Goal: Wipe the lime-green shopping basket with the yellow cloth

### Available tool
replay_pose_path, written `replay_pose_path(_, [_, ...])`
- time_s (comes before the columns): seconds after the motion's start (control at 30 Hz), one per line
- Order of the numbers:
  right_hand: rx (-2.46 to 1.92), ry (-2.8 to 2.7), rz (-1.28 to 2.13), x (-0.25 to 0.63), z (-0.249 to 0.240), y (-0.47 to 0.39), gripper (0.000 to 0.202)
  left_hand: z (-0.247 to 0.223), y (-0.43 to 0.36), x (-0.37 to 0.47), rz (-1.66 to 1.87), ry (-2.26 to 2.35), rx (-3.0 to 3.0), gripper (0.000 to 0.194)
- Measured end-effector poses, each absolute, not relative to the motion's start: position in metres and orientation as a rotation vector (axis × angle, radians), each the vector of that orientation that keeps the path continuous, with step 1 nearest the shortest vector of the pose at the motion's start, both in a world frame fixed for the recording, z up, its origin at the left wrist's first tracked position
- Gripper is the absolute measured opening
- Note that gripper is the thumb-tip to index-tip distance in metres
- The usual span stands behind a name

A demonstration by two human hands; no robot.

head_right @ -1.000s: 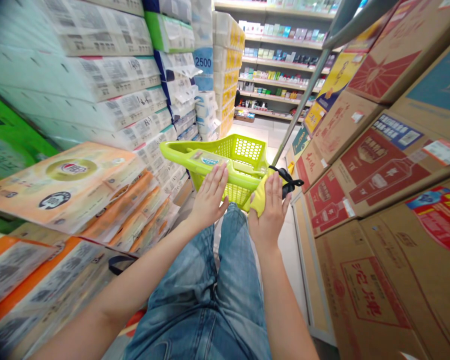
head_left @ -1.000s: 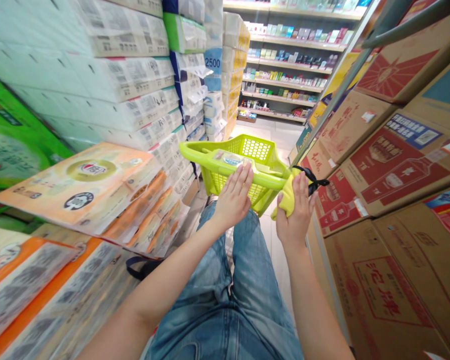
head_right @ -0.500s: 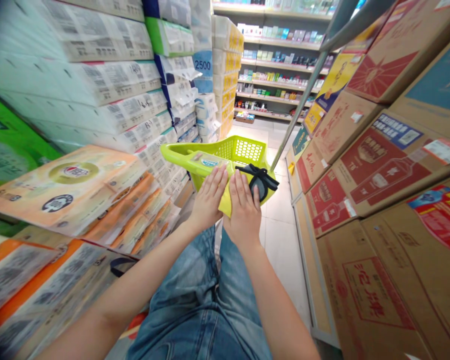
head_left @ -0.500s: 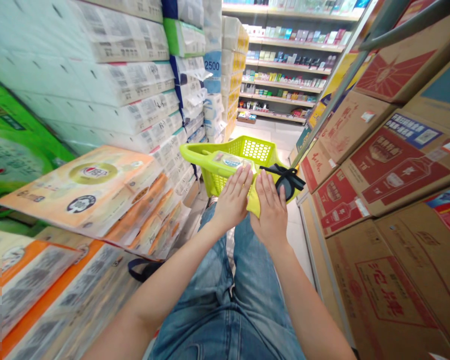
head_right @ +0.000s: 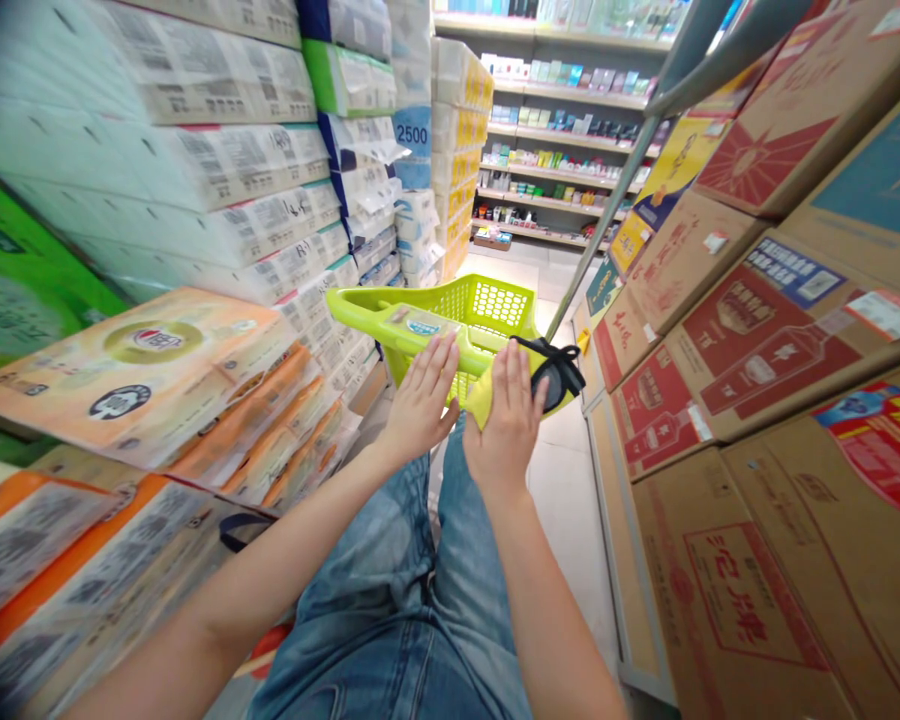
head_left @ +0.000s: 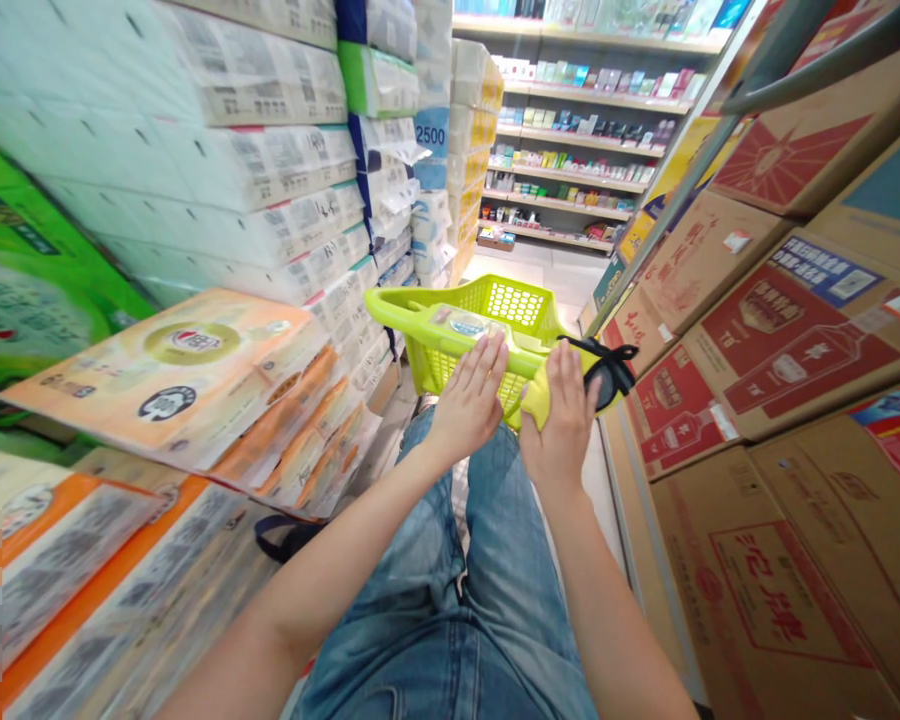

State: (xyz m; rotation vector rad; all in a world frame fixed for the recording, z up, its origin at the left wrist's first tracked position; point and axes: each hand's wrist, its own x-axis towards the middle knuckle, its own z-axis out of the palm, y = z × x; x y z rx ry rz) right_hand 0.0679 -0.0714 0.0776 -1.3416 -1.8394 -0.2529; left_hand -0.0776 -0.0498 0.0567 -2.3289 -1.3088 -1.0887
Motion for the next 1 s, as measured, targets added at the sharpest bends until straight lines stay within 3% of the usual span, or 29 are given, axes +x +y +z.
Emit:
replay_pose_path(0.27, [-1.258, -2.052, -0.253, 0.055, 0.075, -0.079, 0.075, 0.056, -0.049, -0.081, -1.097, -1.299, -2.355, 0.071])
replay_pose_path(0.57, [-1.415, -1.686, -0.286, 0.115, 0.067, -0.064, 0.065, 0.057, -0.05, -0.077, -1.041, -1.316, -2.323, 0.074])
replay_pose_path(1.0, [-1.37, -2.018, -0.292, 0.04, 0.079, -0.079, 0.074, 0.054, -0.049, -0.08, -1.12, -1.3, -2.332, 0.069])
